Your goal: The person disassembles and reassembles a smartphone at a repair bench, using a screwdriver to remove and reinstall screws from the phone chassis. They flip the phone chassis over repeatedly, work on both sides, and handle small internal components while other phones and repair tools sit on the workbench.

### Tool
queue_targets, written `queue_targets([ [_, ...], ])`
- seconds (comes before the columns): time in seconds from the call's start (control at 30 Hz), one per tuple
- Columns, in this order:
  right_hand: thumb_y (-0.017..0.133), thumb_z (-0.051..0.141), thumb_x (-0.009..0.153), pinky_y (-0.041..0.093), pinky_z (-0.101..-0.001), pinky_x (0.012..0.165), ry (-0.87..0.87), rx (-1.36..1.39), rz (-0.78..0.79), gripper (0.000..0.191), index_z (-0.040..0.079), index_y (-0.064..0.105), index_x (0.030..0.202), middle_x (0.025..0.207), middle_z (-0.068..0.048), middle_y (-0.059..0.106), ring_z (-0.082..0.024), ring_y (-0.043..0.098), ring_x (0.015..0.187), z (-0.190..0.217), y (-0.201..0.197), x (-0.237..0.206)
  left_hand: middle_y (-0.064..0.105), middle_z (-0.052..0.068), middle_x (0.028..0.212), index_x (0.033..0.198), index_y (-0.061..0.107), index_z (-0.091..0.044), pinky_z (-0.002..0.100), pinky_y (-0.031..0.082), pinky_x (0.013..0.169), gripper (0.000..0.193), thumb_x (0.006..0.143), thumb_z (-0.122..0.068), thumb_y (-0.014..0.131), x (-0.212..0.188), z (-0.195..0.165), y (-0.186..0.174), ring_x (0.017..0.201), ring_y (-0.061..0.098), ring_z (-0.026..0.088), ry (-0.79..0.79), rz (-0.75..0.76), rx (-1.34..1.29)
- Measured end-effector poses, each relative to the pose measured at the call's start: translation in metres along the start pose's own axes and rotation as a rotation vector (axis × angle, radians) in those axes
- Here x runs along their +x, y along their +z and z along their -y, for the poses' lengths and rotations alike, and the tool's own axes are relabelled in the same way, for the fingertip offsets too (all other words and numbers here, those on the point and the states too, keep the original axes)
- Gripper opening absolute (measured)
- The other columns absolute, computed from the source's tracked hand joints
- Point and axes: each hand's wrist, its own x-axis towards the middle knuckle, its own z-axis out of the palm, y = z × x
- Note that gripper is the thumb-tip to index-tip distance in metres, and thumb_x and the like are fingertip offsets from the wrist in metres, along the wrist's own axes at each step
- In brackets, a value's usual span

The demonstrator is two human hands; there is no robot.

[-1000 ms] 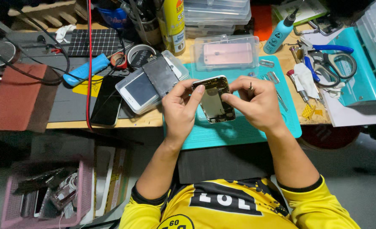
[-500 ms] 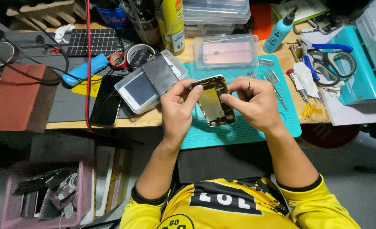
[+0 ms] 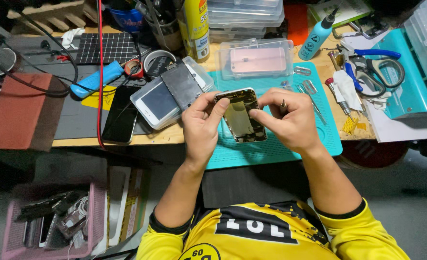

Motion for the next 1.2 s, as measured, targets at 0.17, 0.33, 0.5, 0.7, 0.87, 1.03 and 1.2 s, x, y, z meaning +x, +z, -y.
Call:
queue_targets([
  [0.17,0.08,0.006,0.085,0.027,-0.0255,0.052,-0.056,-0.053,0.0,0.011,0.0,0.073,0.092,0.071,0.001,0.056,-0.005,0.037,0.056,0.003,0.0,0.001,0.071,0.0,0.103,0.115,0.068,0.004,0.022,0.052,0.086,0.015,0.104,-0.005,0.067,-0.001,-0.004,-0.001,0.094,0.064,0.005,-0.019,0.02,-0.02],
  [0.33,0.08,0.006,0.085,0.027,-0.0256,0.052,-0.078,-0.083,-0.009,0.011,0.0,0.072,0.091,0.073,0.001,0.058,-0.005,0.038,0.056,0.005,0.001,0.0,0.07,0.0,0.102,0.116,0.067,0.004,0.022,0.051,0.086,0.016,0.105,-0.007,0.066,-0.002,-0.006,-0.001,0.093,0.062,0.005,-0.032,0.03,-0.022],
  [0.5,0.08,0.005,0.085,0.028,-0.0246,0.052,-0.074,-0.035,-0.027,0.011,0.0,0.072,0.091,0.076,0.002,0.061,-0.004,0.038,0.056,0.006,0.002,0.0,0.069,0.0,0.102,0.116,0.068,0.004,0.022,0.049,0.086,0.017,0.106,-0.009,0.067,-0.004,-0.005,0.0,0.093,0.06,0.005,-0.039,0.008,-0.046],
  [0.7,0.081,0.004,0.085,0.028,-0.0241,0.053,-0.073,-0.042,-0.049,0.012,0.0,0.071,0.091,0.076,0.002,0.059,-0.004,0.038,0.057,0.005,0.002,0.0,0.071,0.003,0.103,0.116,0.069,0.004,0.024,0.051,0.087,0.02,0.106,-0.012,0.066,-0.004,-0.003,0.002,0.093,0.063,0.008,-0.119,-0.004,-0.215],
  [0.87,0.081,0.004,0.085,0.028,-0.0239,0.052,-0.062,-0.043,-0.061,0.011,-0.001,0.071,0.09,0.077,0.002,0.061,-0.003,0.038,0.057,0.005,0.003,0.001,0.071,0.003,0.107,0.118,0.068,0.004,0.023,0.049,0.091,0.02,0.104,-0.01,0.067,-0.006,-0.002,0.005,0.098,0.062,0.008,-0.07,-0.004,-0.203],
  [1.03,0.08,0.004,0.086,0.027,-0.0239,0.052,-0.075,-0.036,-0.051,0.011,-0.001,0.072,0.092,0.078,0.001,0.061,-0.003,0.038,0.057,0.006,0.004,0.001,0.07,0.003,0.106,0.117,0.068,0.004,0.023,0.049,0.091,0.018,0.105,-0.009,0.067,-0.007,0.002,0.009,0.097,0.062,0.008,-0.067,-0.037,-0.237],
  [1.2,0.08,0.004,0.086,0.027,-0.0241,0.052,-0.085,-0.05,-0.056,0.01,0.0,0.072,0.091,0.078,0.001,0.062,-0.003,0.039,0.057,0.007,0.005,0.001,0.071,0.005,0.106,0.116,0.068,0.003,0.024,0.049,0.092,0.016,0.105,-0.008,0.066,-0.006,0.004,0.01,0.098,0.064,0.01,-0.105,-0.038,-0.338],
])
